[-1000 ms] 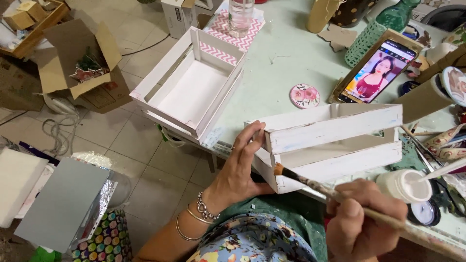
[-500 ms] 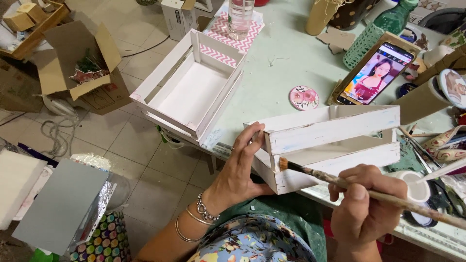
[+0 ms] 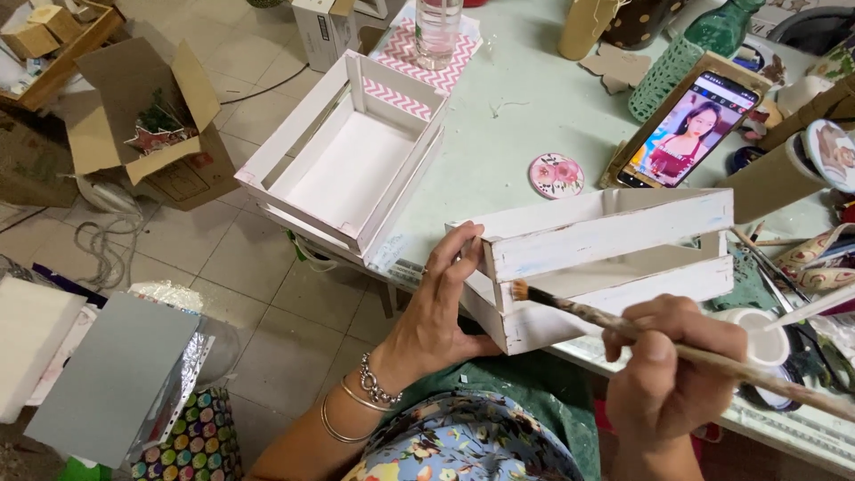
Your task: Painting a small wooden crate with white paint using a paintbrush on a workshop table.
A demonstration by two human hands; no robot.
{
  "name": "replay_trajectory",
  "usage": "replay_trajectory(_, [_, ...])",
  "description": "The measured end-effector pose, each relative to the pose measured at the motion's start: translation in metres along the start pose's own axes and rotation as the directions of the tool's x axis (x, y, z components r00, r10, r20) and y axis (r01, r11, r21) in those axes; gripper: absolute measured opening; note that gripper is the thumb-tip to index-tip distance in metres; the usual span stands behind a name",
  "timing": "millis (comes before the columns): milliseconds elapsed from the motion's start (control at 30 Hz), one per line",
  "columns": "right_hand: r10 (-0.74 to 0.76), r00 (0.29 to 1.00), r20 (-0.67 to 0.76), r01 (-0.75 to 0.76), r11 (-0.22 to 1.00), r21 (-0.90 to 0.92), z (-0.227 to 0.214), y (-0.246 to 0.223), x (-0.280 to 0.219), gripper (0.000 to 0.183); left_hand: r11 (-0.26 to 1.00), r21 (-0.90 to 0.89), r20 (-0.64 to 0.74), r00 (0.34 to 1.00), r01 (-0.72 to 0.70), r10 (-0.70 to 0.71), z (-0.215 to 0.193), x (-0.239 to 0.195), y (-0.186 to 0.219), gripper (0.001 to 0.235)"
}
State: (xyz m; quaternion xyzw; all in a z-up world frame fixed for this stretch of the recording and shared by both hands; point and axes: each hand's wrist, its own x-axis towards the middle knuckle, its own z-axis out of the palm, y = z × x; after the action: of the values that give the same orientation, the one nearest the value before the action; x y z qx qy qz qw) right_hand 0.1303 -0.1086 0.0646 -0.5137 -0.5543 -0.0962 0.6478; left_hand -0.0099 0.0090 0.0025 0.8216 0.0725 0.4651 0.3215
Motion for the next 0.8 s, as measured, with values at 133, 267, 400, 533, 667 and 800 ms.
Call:
replay_trajectory(133, [-0.055,0.996,-0.065,0.054,0.998,-0.016,-0.001,0.003,-0.005,0.020,1.000,0.016,0.000,1.000,0.007,-0.007,0.000,0.001,0.001,0.098])
replay_trajectory(267, [-0.151,0.988,-0.008,0.150,0.984,-0.095,0.000,-0.005,-0.001,0.032,1.000,0.017,0.018,1.000,0.022,-0.023,-0.001,0.000,0.000,0.098])
replay_trajectory(400, [-0.097,0.994,-0.038,0.093,0.990,-0.101,-0.003,-0.005,-0.008,0.024,1.000,0.014,0.013,1.000,0.008,-0.008,0.001,-0.001,-0.002,0.101])
replay_trajectory(533, [-0.081,0.997,-0.020,0.079,0.994,-0.072,-0.002,-0.007,-0.003,0.033,0.999,0.034,0.000,1.000,0.000,0.001,0.002,0.000,-0.001,0.101])
replay_trajectory(667, [-0.068,0.995,-0.074,0.061,0.994,-0.094,0.007,-0.032,-0.004,0.016,0.998,0.063,-0.022,1.000,-0.003,0.005,0.007,-0.002,-0.004,0.101])
replay_trajectory(800, [0.021,0.999,0.042,-0.018,0.997,-0.072,-0.015,-0.003,-0.013,0.034,0.999,0.037,0.003,1.000,-0.024,0.024,0.006,0.001,-0.001,0.096])
